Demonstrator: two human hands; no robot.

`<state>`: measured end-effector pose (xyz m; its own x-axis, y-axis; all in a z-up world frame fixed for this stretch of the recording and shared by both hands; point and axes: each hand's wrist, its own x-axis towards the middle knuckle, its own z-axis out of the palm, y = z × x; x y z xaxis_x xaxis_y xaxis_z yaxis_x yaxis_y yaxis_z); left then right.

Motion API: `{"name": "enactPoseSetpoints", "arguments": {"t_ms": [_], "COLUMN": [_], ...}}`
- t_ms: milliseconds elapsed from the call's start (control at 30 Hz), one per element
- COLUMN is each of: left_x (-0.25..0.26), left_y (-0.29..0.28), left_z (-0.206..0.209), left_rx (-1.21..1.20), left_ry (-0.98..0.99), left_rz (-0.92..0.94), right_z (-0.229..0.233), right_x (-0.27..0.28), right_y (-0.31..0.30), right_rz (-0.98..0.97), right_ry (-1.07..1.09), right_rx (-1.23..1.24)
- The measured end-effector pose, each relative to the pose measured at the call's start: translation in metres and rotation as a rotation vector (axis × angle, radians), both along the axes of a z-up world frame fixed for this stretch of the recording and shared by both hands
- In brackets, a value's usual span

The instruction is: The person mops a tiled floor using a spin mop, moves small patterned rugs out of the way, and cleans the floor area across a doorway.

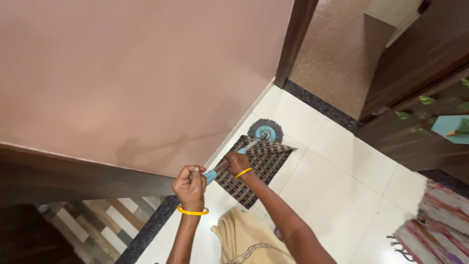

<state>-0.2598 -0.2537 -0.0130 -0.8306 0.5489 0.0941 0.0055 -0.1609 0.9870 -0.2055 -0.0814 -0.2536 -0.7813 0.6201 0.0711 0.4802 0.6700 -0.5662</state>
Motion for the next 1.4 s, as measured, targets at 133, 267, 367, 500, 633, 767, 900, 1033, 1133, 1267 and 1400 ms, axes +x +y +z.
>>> {"name": "enactPoseSetpoints", "arguments": {"t_ms": [133, 267, 367, 500, 633, 767, 900, 1033, 1133, 1267, 1400], "left_x": [-0.014, -0.017, -0.012, 0.010, 0.048, 0.099, 0.151, 0.207, 0.250, 0.309, 0.333], "left_y": [0.025, 0.058, 0.075, 0.092, 0.110, 0.135, 0.165, 0.195, 0.208, 0.209, 0.204], "left_z": [-0.006, -0.003, -0.003, -0.020, -0.042, -0.064, -0.089, -0.097, -0.096, -0.090, -0.080], "left_rx": [0.002, 0.029, 0.039, 0.057, 0.002, -0.136, -0.174, -0.220, -0.278, -0.242, -0.369], "left_ry": [0.020, 0.001, 0.014, -0.027, -0.199, -0.183, -0.074, -0.142, -0.064, 0.155, -0.040], "left_rz": [-0.045, -0.102, -0.169, -0.239, -0.304, -0.387, -0.544, -0.700, -0.807, -0.880, -1.045], "right_z": [-0.006, 0.002, 0.013, 0.013, 0.013, -0.011, -0.036, -0.041, -0.040, -0.034, -0.032], "right_x": [0.003, 0.010, 0.022, 0.056, 0.110, 0.177, 0.250, 0.327, 0.383, 0.451, 0.484], "right_y": [0.019, 0.042, 0.055, 0.068, 0.090, 0.110, 0.132, 0.136, 0.128, 0.103, 0.072], "right_rz": [-0.087, -0.137, -0.238, -0.255, -0.278, -0.337, -0.434, -0.574, -0.654, -0.785, -0.888], "right_ry": [0.117, -0.017, -0.052, 0.016, -0.223, -0.203, -0.220, -0.225, -0.257, -0.293, -0.345], "right_rx": [-0.001, -0.021, -0.048, 0.019, -0.174, -0.042, -0.066, -0.035, -0.047, -0.045, -0.074]}}
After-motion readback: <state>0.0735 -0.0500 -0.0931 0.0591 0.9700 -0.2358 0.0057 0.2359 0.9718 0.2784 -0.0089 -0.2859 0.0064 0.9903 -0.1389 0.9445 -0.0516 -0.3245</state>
